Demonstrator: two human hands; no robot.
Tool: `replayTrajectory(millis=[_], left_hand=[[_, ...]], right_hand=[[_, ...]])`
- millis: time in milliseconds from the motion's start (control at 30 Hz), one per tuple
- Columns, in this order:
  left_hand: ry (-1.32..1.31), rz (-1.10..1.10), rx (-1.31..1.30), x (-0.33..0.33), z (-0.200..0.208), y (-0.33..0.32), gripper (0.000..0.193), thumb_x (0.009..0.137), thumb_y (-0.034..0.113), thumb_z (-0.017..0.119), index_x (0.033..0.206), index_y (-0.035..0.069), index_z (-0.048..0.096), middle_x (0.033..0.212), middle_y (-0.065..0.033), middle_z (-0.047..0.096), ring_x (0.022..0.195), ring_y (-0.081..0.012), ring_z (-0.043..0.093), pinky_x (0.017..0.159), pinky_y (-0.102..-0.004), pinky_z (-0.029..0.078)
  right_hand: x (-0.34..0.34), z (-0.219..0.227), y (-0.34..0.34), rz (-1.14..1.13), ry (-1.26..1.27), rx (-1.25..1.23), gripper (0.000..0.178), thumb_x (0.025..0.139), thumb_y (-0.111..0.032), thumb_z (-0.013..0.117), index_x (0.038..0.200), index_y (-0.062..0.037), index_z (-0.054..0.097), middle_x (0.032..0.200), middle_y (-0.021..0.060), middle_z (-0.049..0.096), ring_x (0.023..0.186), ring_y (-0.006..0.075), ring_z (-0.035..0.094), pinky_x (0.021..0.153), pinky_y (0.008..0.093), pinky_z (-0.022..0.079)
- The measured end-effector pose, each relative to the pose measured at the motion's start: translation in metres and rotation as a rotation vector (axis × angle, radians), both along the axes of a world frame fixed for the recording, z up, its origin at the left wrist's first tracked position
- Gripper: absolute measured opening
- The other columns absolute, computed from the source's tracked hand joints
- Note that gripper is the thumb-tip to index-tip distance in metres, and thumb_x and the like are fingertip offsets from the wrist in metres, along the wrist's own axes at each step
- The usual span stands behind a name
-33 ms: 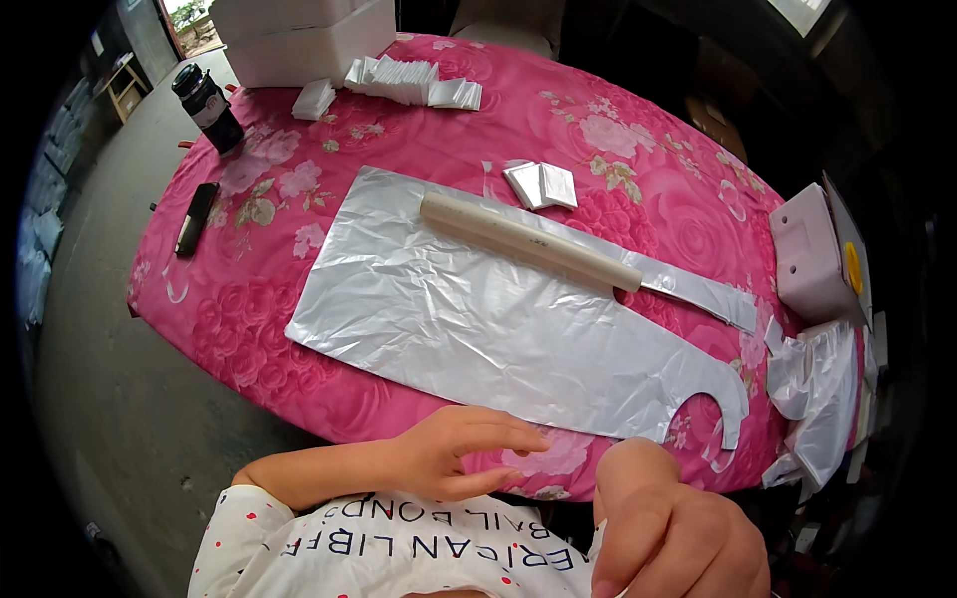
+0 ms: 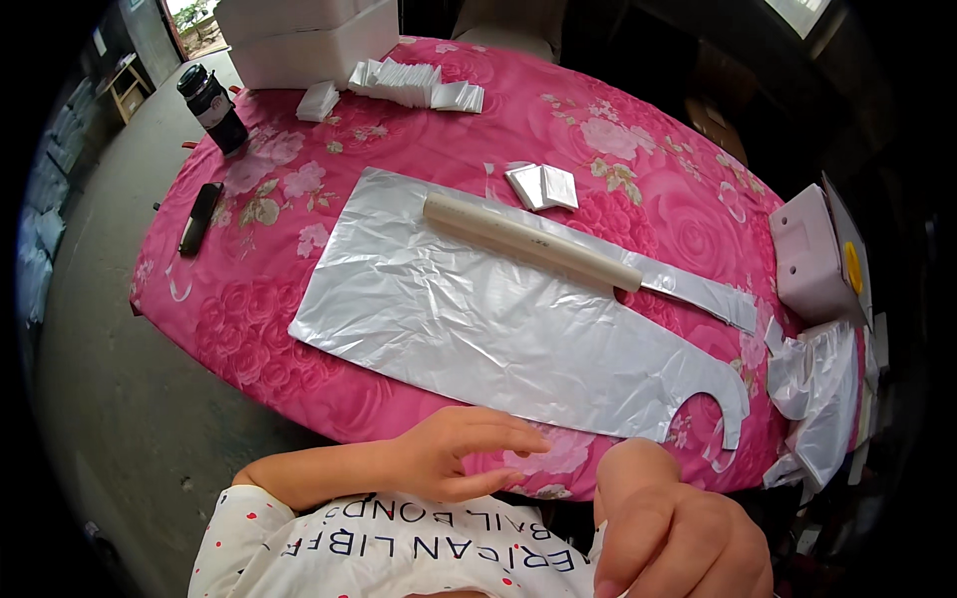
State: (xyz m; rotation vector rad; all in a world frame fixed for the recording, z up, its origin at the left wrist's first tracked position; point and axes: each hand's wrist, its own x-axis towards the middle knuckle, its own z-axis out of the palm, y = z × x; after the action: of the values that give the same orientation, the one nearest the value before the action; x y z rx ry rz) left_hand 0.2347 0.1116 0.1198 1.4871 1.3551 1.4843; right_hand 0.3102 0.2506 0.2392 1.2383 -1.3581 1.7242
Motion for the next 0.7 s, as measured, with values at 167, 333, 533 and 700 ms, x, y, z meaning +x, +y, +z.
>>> replayTrajectory(millis=[167,333,533,700], left_hand=[[0.073,0.032,0.016,0.021,0.009,-0.023,0.038,0.076,0.007,0.065,0.114,0.004,0.059,0.108,-0.0133,0.062,0.096,-0.0277,0.061,0.082,-0.0355,0.049],[0.082,-0.047,0.083,0.043,0.014,-0.034,0.040,0.077,0.007,0.064,0.116,0.003,0.057,0.113,-0.0131,0.060,0.099,-0.0283,0.061,0.083,-0.0354,0.050],[0.110,-0.095,0.073,0.062,0.024,-0.037,0.042,0.077,0.006,0.064,0.118,0.003,0.055,0.116,-0.0130,0.059,0.100,-0.0283,0.060,0.083,-0.0353,0.050],[0.131,-0.112,-0.004,0.070,0.024,-0.037,0.041,0.078,0.006,0.063,0.119,0.004,0.054,0.112,-0.0130,0.060,0.097,-0.0269,0.061,0.081,-0.0346,0.050]], right_hand=[[0.035,0.019,-0.046,-0.142,-0.218,-0.313,0.006,0.075,-0.014,0.065,0.072,-0.0187,0.066,0.073,-0.0045,0.059,0.063,0.0127,0.050,0.055,0.0259,0.037],[0.053,0.018,-0.080,-0.253,-0.046,-0.426,0.003,0.074,-0.017,0.067,0.072,-0.0193,0.067,0.071,-0.0055,0.059,0.061,0.0120,0.048,0.052,0.0251,0.035],[0.082,0.024,-0.086,-0.275,-0.004,-0.362,0.003,0.074,-0.021,0.070,0.073,-0.0191,0.068,0.072,-0.0058,0.060,0.061,0.0123,0.048,0.051,0.0247,0.035],[0.101,0.016,-0.055,-0.119,-0.007,-0.101,0.004,0.077,-0.020,0.067,0.078,-0.0156,0.067,0.077,-0.0023,0.060,0.068,0.0162,0.051,0.056,0.0272,0.039]])
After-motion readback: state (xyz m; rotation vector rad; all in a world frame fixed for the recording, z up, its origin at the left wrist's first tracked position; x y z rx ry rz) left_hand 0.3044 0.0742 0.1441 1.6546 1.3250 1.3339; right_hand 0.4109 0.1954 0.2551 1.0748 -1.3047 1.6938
